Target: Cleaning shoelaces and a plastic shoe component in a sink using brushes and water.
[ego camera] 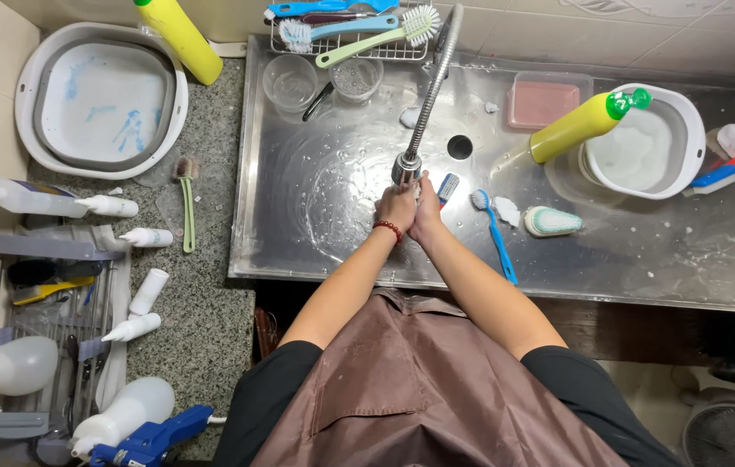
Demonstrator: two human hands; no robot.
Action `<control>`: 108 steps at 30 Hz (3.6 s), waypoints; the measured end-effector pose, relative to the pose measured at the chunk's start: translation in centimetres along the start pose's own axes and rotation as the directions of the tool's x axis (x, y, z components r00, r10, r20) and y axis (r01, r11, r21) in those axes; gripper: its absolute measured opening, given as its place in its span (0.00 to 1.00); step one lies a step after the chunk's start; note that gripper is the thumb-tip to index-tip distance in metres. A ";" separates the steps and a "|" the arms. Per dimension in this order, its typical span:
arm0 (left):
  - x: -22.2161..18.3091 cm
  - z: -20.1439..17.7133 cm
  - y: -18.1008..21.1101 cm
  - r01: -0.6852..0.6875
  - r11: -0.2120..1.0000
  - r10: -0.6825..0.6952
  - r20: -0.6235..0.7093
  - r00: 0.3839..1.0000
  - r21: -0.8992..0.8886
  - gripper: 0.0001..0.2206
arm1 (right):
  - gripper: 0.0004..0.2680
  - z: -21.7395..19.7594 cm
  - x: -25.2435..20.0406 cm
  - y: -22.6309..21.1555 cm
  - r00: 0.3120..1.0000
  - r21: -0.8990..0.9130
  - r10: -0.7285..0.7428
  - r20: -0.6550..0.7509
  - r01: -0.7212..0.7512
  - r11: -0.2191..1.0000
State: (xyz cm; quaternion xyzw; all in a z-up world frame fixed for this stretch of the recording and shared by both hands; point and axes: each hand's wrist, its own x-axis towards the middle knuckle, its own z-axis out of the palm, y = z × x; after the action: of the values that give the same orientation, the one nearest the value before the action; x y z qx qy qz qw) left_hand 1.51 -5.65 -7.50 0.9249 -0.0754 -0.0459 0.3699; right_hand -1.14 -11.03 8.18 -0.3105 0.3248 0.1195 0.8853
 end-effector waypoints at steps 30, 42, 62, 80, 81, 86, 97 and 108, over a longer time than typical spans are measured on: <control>-1.1 -9.7 2.8 0.523 -0.239 -0.154 0.564 0.811 -0.818 0.24 | 0.04 -4.8 8.4 4.7 0.965 -0.388 -0.260 0.039 0.254 0.886; -2.3 -5.8 3.3 0.309 0.440 -0.387 0.132 0.913 -0.843 0.08 | 0.07 -5.5 8.8 2.0 0.750 -0.933 -0.661 -0.002 0.236 0.270; -2.1 -12.2 1.4 -0.038 0.940 -0.037 -0.212 0.977 -0.340 0.12 | 0.07 -6.9 8.9 2.6 0.978 -0.150 -0.026 0.207 0.058 0.987; -2.4 -10.6 2.0 0.436 -0.544 -0.082 0.563 0.823 -0.717 0.28 | 0.12 1.2 -3.6 -1.9 0.710 -0.807 -0.387 0.589 0.487 -0.334; -2.4 -11.2 2.4 0.426 -0.547 -0.102 0.563 0.820 -0.720 0.28 | 0.14 1.1 -4.1 -2.5 0.577 -0.663 -0.366 0.730 0.465 -0.587; -2.5 -6.4 -0.3 0.501 -0.392 -0.137 0.587 0.798 -0.772 0.14 | 0.12 -2.3 -1.7 -5.1 0.659 -0.778 -0.418 0.626 0.562 -0.280; -3.5 -13.1 2.6 0.492 0.641 -0.351 0.344 0.871 -0.590 0.18 | 0.26 7.2 8.1 -13.6 0.485 -0.840 -0.722 0.494 0.480 -0.253; -5.1 -18.3 -2.4 0.430 0.647 -0.474 0.109 0.874 -0.630 0.17 | 0.20 7.2 11.9 -16.2 0.576 -0.924 -0.723 0.382 0.234 -0.302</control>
State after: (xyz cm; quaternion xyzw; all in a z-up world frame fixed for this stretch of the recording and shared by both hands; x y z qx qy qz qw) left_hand -0.69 9.33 4.17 0.7339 0.1897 -0.1290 0.6393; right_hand 18.24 -19.01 12.42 -0.9415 0.1269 -0.1410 0.2785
